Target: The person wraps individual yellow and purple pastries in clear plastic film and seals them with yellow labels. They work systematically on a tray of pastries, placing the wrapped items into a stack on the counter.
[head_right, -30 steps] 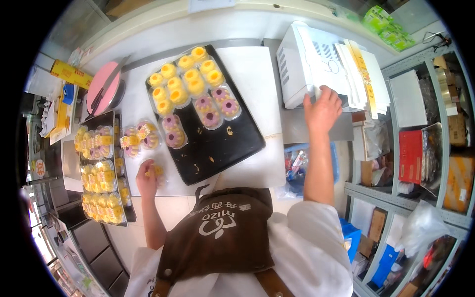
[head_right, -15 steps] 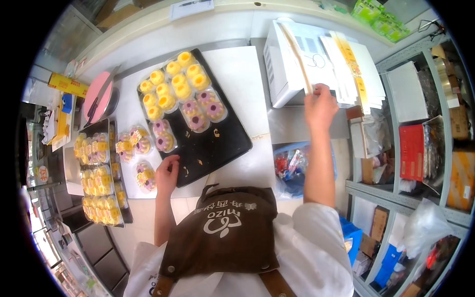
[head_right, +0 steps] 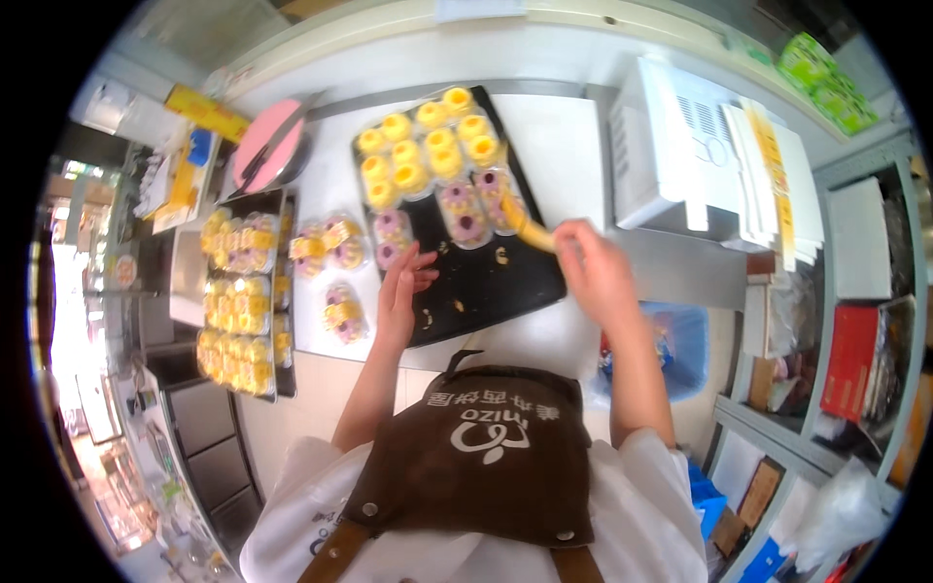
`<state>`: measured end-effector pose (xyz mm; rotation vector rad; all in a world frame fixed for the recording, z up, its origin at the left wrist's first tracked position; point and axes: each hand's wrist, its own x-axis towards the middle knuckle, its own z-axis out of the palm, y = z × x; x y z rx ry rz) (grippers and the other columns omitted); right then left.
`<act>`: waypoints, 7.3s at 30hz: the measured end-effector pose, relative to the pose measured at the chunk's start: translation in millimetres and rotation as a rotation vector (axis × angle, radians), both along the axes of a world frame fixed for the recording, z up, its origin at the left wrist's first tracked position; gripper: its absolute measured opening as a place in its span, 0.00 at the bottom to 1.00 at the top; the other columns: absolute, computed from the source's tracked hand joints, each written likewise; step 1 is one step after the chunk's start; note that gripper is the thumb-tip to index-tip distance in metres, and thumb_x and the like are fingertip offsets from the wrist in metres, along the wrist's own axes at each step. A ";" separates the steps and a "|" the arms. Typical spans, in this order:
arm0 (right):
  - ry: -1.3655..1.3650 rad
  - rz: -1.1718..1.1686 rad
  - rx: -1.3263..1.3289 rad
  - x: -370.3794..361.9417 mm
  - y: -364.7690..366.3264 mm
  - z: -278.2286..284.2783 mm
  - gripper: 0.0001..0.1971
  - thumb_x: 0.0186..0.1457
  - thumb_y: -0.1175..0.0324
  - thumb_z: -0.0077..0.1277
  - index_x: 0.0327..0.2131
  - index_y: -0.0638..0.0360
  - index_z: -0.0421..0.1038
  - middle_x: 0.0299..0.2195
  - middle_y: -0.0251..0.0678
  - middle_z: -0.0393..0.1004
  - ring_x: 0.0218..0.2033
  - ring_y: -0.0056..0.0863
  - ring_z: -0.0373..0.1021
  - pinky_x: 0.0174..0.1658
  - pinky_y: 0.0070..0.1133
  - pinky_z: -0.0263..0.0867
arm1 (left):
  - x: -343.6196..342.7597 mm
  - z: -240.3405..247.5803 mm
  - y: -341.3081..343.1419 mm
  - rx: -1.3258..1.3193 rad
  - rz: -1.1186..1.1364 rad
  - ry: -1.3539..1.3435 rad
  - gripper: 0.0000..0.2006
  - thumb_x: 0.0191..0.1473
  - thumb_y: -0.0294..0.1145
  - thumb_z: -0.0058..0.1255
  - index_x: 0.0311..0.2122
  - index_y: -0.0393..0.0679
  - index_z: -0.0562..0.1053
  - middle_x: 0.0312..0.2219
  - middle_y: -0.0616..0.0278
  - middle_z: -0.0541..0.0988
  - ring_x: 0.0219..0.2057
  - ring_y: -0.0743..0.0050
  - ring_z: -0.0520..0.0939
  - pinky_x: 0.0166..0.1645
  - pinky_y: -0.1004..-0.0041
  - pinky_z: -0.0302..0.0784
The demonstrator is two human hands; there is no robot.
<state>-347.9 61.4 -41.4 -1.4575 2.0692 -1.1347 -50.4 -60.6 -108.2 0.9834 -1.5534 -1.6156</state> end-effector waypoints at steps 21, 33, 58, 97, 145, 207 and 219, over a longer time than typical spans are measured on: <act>-0.206 0.528 0.171 66.0 -2.4 44.6 0.10 0.61 0.74 0.55 0.47 0.56 0.74 0.39 0.37 0.80 0.34 0.38 0.77 0.38 0.28 0.71 | 49.9 -91.5 23.3 0.903 0.371 0.039 0.23 0.65 0.48 0.50 0.61 0.51 0.70 0.58 0.66 0.72 0.63 0.65 0.65 0.66 0.53 0.59; -0.641 0.537 -0.009 59.7 9.1 67.4 0.10 0.58 0.84 0.55 0.42 0.60 0.75 0.38 0.33 0.77 0.35 0.19 0.73 0.37 0.18 0.68 | 31.1 -83.5 51.8 0.604 -0.446 -0.373 0.23 0.67 0.50 0.47 0.57 0.44 0.74 0.50 0.64 0.80 0.54 0.72 0.75 0.58 0.70 0.69; -1.172 0.503 -0.459 35.5 7.8 45.6 0.18 0.67 0.58 0.54 0.51 0.60 0.68 0.37 0.32 0.70 0.41 0.23 0.65 0.49 0.23 0.62 | -2.1 -64.2 51.3 0.664 -0.686 -0.106 0.21 0.65 0.40 0.55 0.59 0.41 0.71 0.52 0.65 0.77 0.55 0.76 0.74 0.60 0.71 0.69; -1.147 0.677 -0.377 37.2 10.7 34.0 0.14 0.62 0.64 0.62 0.43 0.64 0.71 0.34 0.42 0.76 0.32 0.28 0.72 0.35 0.24 0.69 | -21.5 -6.7 35.5 0.153 -0.631 -0.422 0.15 0.59 0.39 0.62 0.47 0.43 0.77 0.37 0.62 0.82 0.38 0.74 0.81 0.46 0.69 0.77; -0.240 0.510 0.330 88.7 0.0 43.9 0.44 0.44 0.55 0.74 0.65 0.43 0.65 0.31 0.39 0.76 0.36 0.43 0.76 0.42 0.32 0.70 | -1.7 40.2 37.5 0.489 -0.473 0.043 0.09 0.68 0.37 0.55 0.39 0.43 0.75 0.34 0.73 0.79 0.38 0.88 0.75 0.46 0.78 0.71; -0.788 0.299 0.026 112.0 7.3 -1.6 0.07 0.67 0.70 0.54 0.36 0.63 0.72 0.27 0.30 0.77 0.27 0.13 0.70 0.30 0.15 0.66 | -22.4 86.4 38.4 -0.356 0.043 -0.469 0.17 0.71 0.39 0.44 0.30 0.38 0.70 0.18 0.45 0.72 0.21 0.37 0.75 0.25 0.56 0.69; -1.006 0.291 0.172 115.8 2.7 6.4 0.09 0.69 0.68 0.53 0.34 0.61 0.68 0.27 0.32 0.77 0.25 0.13 0.70 0.30 0.15 0.67 | -18.6 76.5 33.4 -0.184 0.024 -0.443 0.20 0.72 0.42 0.43 0.30 0.37 0.69 0.19 0.52 0.70 0.20 0.60 0.69 0.29 0.64 0.68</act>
